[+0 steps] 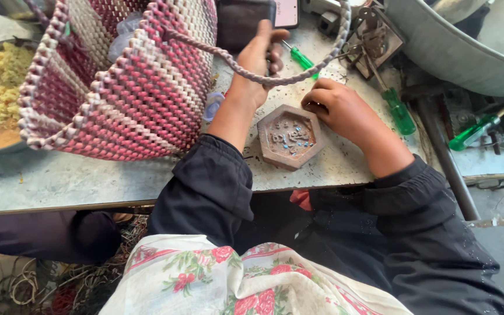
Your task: The person uses a screwdriver to adjust a padlock clamped in a vise, then removes and inspects the lock body. They continue to manipulate the lock and its components on a cluttered workbench.
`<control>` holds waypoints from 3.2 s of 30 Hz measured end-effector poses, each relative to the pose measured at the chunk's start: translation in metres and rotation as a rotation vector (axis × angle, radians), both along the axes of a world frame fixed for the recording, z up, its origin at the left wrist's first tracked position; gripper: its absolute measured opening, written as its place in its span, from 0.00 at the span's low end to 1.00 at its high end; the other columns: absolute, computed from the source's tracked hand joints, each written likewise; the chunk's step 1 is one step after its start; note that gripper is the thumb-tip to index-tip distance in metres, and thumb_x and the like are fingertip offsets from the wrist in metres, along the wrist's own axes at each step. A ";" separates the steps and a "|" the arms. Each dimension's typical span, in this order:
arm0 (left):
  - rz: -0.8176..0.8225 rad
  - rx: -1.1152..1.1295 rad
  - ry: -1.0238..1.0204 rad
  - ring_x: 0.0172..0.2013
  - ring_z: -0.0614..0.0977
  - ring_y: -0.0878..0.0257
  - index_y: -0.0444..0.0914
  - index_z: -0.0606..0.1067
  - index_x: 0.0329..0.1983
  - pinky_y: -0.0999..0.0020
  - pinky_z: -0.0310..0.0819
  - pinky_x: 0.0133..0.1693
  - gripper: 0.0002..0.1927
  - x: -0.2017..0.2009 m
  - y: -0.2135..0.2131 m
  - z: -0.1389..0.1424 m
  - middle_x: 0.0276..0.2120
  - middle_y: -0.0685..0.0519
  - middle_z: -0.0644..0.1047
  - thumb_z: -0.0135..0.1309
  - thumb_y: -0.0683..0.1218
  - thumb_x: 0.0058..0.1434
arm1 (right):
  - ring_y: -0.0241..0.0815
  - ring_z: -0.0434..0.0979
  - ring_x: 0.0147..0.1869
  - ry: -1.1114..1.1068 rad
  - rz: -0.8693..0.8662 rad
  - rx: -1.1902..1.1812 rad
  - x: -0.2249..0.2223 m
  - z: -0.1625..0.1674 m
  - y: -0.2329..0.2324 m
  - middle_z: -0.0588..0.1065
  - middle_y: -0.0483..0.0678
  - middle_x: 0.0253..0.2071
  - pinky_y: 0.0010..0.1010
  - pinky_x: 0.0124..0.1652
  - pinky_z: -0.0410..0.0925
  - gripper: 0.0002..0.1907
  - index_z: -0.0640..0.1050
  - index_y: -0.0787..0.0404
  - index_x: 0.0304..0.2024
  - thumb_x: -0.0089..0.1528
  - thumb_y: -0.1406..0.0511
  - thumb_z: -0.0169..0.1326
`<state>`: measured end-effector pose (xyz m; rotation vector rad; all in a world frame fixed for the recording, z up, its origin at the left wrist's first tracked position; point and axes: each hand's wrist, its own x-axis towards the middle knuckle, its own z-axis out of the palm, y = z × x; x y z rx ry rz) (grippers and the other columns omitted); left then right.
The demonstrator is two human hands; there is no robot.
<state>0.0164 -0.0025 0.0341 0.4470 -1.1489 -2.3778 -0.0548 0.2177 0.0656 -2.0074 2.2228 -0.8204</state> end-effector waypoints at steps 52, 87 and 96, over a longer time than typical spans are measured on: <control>0.003 0.337 0.150 0.25 0.73 0.70 0.36 0.72 0.51 0.76 0.69 0.24 0.17 -0.011 0.053 0.010 0.32 0.54 0.73 0.46 0.54 0.72 | 0.57 0.78 0.47 0.271 -0.563 -0.559 -0.079 -0.001 0.032 0.77 0.57 0.43 0.43 0.47 0.70 0.03 0.79 0.66 0.44 0.68 0.75 0.58; -0.115 0.286 0.077 0.28 0.81 0.70 0.37 0.73 0.53 0.72 0.82 0.31 0.20 -0.006 0.058 0.012 0.32 0.54 0.77 0.46 0.56 0.71 | 0.44 0.76 0.52 0.064 -0.497 -0.685 -0.074 -0.015 0.037 0.70 0.52 0.48 0.35 0.52 0.70 0.22 0.73 0.66 0.52 0.59 0.83 0.41; -0.127 0.262 0.121 0.26 0.78 0.72 0.38 0.74 0.51 0.75 0.78 0.27 0.17 -0.015 0.054 -0.003 0.32 0.56 0.77 0.47 0.55 0.71 | 0.53 0.75 0.51 0.402 -0.513 -0.600 -0.058 0.000 0.040 0.73 0.55 0.45 0.38 0.51 0.69 0.10 0.80 0.66 0.41 0.59 0.80 0.57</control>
